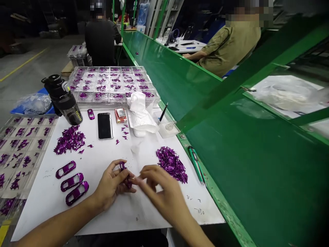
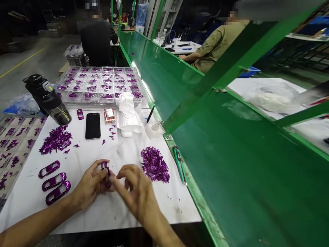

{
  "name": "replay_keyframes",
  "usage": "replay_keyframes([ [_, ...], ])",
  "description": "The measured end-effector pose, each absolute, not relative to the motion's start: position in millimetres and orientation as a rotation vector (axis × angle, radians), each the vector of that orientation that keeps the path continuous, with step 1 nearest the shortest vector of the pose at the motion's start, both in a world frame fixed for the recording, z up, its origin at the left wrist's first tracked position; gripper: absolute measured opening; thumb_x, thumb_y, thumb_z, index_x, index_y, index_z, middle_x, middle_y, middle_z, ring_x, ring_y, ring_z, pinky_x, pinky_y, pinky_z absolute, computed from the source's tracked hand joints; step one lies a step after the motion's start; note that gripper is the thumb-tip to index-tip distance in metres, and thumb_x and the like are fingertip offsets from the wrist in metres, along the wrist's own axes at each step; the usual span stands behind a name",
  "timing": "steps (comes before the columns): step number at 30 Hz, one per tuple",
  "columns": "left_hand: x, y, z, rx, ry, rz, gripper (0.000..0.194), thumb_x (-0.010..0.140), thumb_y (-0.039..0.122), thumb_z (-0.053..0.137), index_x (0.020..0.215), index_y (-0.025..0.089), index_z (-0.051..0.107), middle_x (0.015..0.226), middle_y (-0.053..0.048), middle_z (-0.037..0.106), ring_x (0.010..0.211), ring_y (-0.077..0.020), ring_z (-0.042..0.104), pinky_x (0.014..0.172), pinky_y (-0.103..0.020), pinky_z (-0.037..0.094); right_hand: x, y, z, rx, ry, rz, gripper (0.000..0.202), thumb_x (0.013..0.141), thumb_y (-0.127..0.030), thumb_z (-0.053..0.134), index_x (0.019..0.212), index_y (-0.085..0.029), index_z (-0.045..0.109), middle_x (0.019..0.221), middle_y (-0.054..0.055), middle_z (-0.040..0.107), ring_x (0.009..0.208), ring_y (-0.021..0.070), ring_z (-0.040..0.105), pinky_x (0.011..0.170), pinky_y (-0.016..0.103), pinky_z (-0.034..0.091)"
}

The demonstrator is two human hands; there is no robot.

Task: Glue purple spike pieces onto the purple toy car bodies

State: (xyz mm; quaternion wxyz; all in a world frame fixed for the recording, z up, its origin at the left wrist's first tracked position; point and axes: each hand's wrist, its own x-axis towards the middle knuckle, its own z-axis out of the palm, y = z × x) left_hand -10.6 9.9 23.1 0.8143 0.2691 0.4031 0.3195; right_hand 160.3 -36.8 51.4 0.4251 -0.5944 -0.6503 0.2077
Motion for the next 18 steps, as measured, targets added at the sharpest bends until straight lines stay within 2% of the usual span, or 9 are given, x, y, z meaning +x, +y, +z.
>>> replay_keyframes([
  [1,-14.0,11.7,22.4,0.578,0.862,0.71,0.07,0.072,0.049,0.092,0.122,0.021,0.051,0.081,0.002,0.066,0.069,-0.0169,0.068,0.064,-0.033,0.059,166.7,-27.5,54.3,-1.572,-1.558,0.472,0.029,0.097,-0.043,0.067,0.077,-0.022,0.066,0.077,0.002,0.068,0.054,0.0122,0.058,0.053,0.027,0.052],
  [3,-18.8,14.1,20.3,0.613,0.855,0.748,0.064,0.073,0.045,0.092,0.116,0.023,0.05,0.08,0.005,0.063,0.063,-0.0145,0.066,0.06,-0.034,0.06,175.1,-6.3,52.5,-1.723,-1.407,0.415,0.029,0.092,-0.049,0.069,0.084,-0.022,0.065,0.079,0.003,0.069,0.063,0.0165,0.063,0.06,0.031,0.054],
  [5,-20.7,15.0,18.1,0.635,0.841,0.763,0.058,0.076,0.044,0.09,0.11,0.023,0.048,0.083,0.006,0.062,0.059,-0.0129,0.065,0.056,-0.033,0.059,175.9,14.7,41.8,-1.767,-1.354,0.526,0.039,0.086,-0.054,0.073,0.104,-0.021,0.066,0.1,0.008,0.074,0.079,0.0212,0.068,0.071,0.036,0.058],
  [7,-21.0,15.4,16.5,0.633,0.825,0.762,0.057,0.076,0.045,0.089,0.106,0.024,0.046,0.086,0.004,0.063,0.059,-0.0125,0.065,0.051,-0.028,0.054,171.0,29.7,28.8,-1.731,-1.409,0.704,0.046,0.085,-0.055,0.07,0.115,-0.02,0.066,0.112,0.01,0.074,0.085,0.0224,0.068,0.078,0.04,0.059],
  [10,-21.3,16.9,15.5,0.603,0.813,0.752,0.061,0.075,0.046,0.09,0.115,0.023,0.05,0.082,0.004,0.062,0.058,-0.0115,0.062,0.046,-0.022,0.044,162.4,34.5,22.9,-1.671,-1.466,0.841,0.044,0.093,-0.055,0.061,0.119,-0.02,0.068,0.101,0.007,0.076,0.079,0.0203,0.067,0.078,0.038,0.058],
  [12,-22.0,18.2,15.0,0.572,0.804,0.747,0.063,0.075,0.044,0.09,0.121,0.023,0.053,0.08,0.005,0.06,0.061,-0.0112,0.061,0.046,-0.021,0.042,160.2,28.8,32.9,-1.633,-1.408,0.831,0.047,0.097,-0.057,0.055,0.122,-0.019,0.067,0.088,0.004,0.074,0.075,0.0197,0.068,0.075,0.036,0.057],
  [15,-23.2,19.6,13.0,0.538,0.79,0.755,0.065,0.072,0.036,0.093,0.124,0.023,0.057,0.084,0.003,0.061,0.066,-0.0112,0.06,0.051,-0.023,0.044,159.4,18.0,57.6,-1.66,-1.302,0.73,0.043,0.1,-0.059,0.052,0.102,-0.021,0.072,0.062,-0.001,0.061,0.055,0.0164,0.058,0.056,0.03,0.05],
  [18,-23.7,20.0,9.9,0.509,0.778,0.773,0.069,0.07,0.03,0.095,0.127,0.024,0.058,0.088,0.002,0.062,0.071,-0.0115,0.058,0.056,-0.025,0.048,153.3,10.3,71.5,-1.594,-1.208,0.455,0.03,0.095,-0.05,0.067,0.083,-0.024,0.061,0.065,-0.003,0.054,0.053,0.0143,0.05,0.049,0.029,0.043],
])
